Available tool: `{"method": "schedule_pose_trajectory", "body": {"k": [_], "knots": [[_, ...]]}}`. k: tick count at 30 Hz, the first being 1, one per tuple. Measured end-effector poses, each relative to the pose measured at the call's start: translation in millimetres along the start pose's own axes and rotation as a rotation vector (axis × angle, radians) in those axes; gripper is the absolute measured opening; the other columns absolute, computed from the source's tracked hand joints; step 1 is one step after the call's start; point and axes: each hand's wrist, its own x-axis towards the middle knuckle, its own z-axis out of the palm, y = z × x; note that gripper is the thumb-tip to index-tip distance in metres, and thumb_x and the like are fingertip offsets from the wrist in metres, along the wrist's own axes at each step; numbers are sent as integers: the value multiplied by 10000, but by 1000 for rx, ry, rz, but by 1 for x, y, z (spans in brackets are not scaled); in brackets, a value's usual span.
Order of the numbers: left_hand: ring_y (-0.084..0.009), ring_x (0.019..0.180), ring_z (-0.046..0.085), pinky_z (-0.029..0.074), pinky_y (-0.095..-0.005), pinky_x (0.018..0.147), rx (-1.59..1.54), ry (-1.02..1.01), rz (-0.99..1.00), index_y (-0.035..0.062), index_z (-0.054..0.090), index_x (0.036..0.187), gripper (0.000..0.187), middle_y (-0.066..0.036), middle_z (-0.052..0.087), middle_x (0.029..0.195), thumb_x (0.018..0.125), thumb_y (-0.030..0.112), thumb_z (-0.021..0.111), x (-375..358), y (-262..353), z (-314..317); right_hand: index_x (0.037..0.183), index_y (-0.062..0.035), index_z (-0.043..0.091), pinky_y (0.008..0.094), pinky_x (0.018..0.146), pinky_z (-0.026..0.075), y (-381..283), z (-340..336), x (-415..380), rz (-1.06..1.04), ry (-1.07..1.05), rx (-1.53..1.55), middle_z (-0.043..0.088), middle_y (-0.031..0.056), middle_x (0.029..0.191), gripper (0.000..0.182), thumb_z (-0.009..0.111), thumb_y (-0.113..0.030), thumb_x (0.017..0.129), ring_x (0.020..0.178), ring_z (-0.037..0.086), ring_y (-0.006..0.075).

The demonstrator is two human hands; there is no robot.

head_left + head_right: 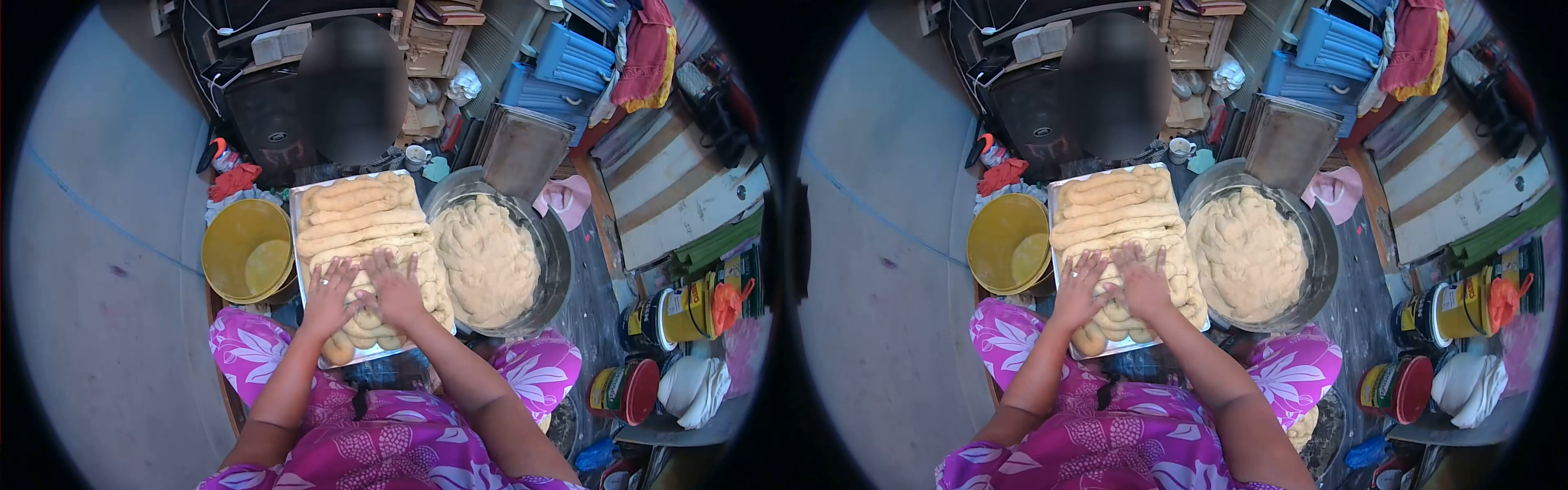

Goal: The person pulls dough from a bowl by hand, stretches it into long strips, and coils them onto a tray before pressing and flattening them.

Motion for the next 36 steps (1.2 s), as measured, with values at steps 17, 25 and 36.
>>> {"method": "schedule_pose_trajectory", "body": {"k": [17,25,36], "knots": [[-317,1299,311,178,-466,1080,-57,177,-122,29,511,1222,427,-173,431,1326,880,285,506,93,-5,-11,1358,-43,353,504,1100,105,50,-18,60,23,202,342,295,181,1428,573,446,-356,887,1342,248,292],[-297,1325,274,207,-486,1066,235,231,-247,25,417,1304,526,-157,370,1384,897,356,460,127,-56,9,1427,-95,207,550,1091,9,37,-34,111,83,-8,45,139,92,1501,657,390,-444,901,1385,132,244],[-300,1326,283,207,-452,1079,19,191,-271,11,443,1292,437,-163,363,1395,916,230,410,112,-67,14,1355,-86,368,560,1081,56,46,-9,141,-158,122,59,311,115,1437,561,381,-428,911,1354,236,244]]}}
